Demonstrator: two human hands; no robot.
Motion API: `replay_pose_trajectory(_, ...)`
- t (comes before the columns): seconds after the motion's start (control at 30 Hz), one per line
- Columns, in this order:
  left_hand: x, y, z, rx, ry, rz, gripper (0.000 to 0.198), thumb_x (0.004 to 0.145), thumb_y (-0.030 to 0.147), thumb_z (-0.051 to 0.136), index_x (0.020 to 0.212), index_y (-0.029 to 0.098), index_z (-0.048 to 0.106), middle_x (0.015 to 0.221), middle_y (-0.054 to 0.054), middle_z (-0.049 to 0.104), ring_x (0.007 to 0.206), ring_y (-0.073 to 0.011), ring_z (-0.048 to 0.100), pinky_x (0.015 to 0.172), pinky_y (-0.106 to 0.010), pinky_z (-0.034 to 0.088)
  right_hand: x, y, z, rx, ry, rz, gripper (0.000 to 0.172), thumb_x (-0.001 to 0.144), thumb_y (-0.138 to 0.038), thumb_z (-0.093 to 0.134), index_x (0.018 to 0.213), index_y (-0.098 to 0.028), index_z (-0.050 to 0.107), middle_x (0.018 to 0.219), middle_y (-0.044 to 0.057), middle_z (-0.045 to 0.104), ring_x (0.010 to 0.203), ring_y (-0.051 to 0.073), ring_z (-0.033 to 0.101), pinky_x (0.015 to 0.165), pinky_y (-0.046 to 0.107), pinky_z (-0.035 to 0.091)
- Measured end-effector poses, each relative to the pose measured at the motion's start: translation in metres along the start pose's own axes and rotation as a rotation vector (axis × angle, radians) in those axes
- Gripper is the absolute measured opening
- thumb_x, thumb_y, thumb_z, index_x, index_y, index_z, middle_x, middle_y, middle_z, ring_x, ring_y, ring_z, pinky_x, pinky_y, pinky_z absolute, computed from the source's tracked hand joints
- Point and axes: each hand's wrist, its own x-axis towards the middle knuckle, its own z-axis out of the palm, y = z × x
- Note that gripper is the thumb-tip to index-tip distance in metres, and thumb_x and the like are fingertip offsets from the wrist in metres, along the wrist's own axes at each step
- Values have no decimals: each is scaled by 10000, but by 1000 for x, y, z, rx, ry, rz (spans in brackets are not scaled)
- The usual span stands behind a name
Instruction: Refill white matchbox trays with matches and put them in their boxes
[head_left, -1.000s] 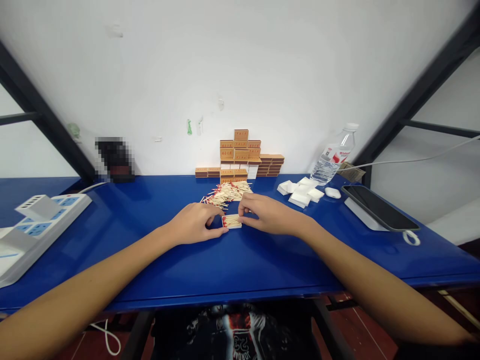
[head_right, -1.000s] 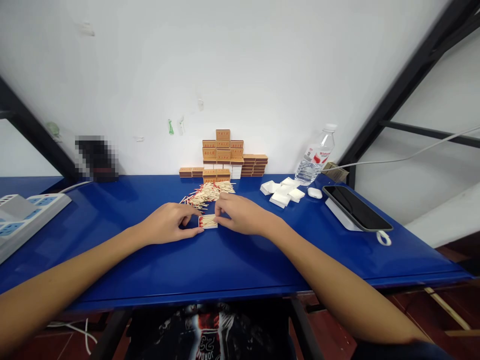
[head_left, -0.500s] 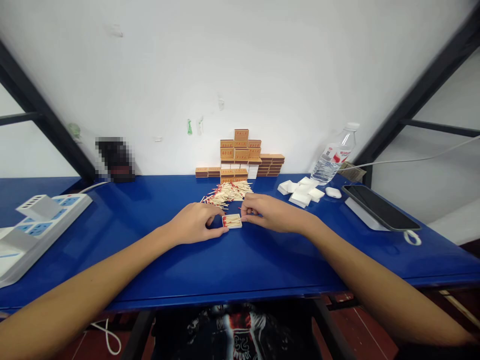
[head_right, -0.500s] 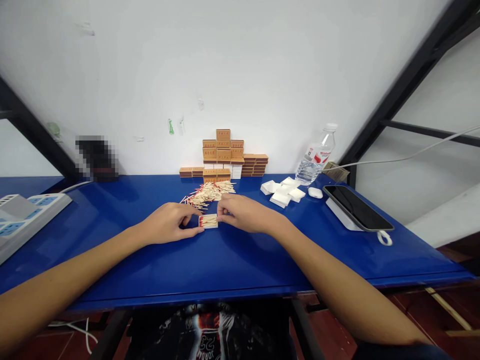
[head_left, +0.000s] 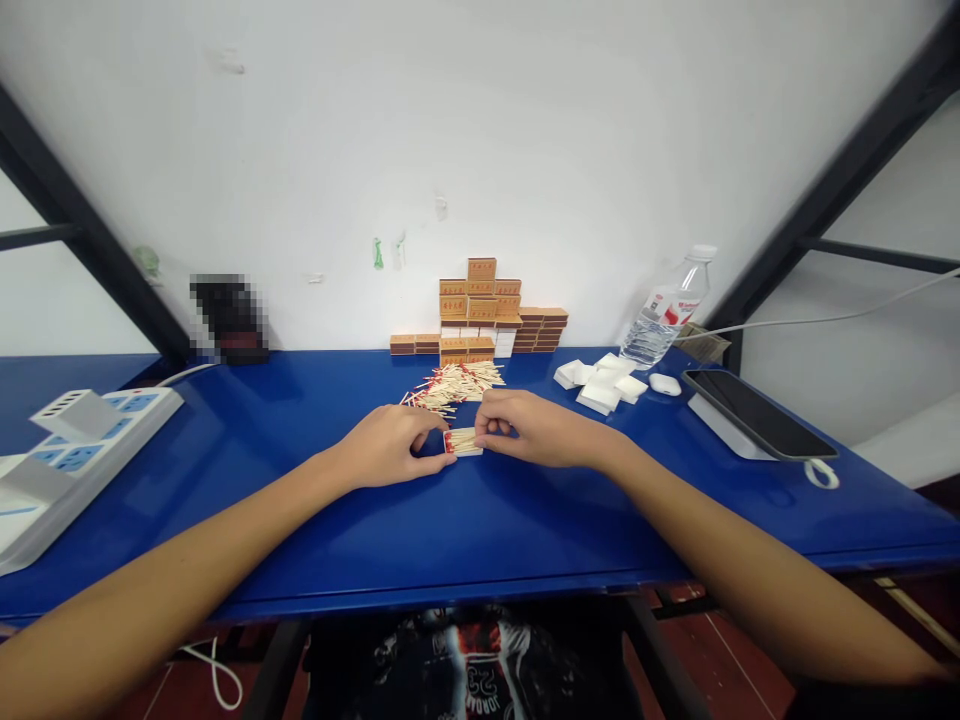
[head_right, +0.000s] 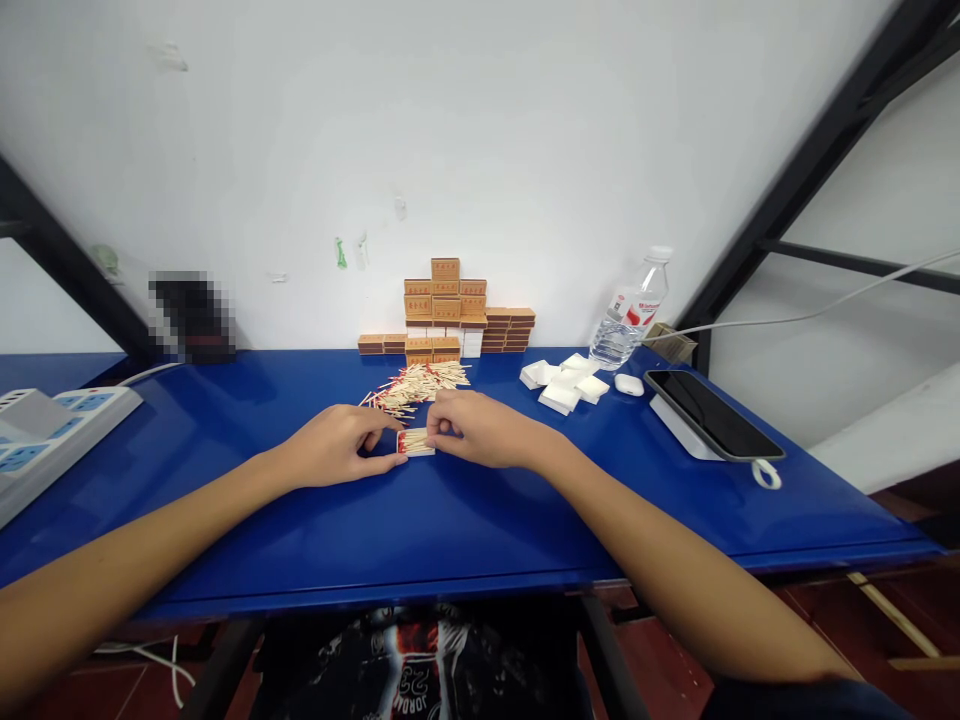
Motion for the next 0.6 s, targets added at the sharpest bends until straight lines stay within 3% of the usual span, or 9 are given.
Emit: replay_pose_trajectory(0.6, -1, 2, -1, -6, -6, 2, 329, 938, 512, 632, 1006, 199, 708, 648, 30, 598, 574, -135, 568, 560, -267, 362, 4, 2, 13, 13, 45, -3, 100, 960, -258, 631, 892, -188, 654, 885, 44, 601, 795, 178, 543, 718, 306, 415)
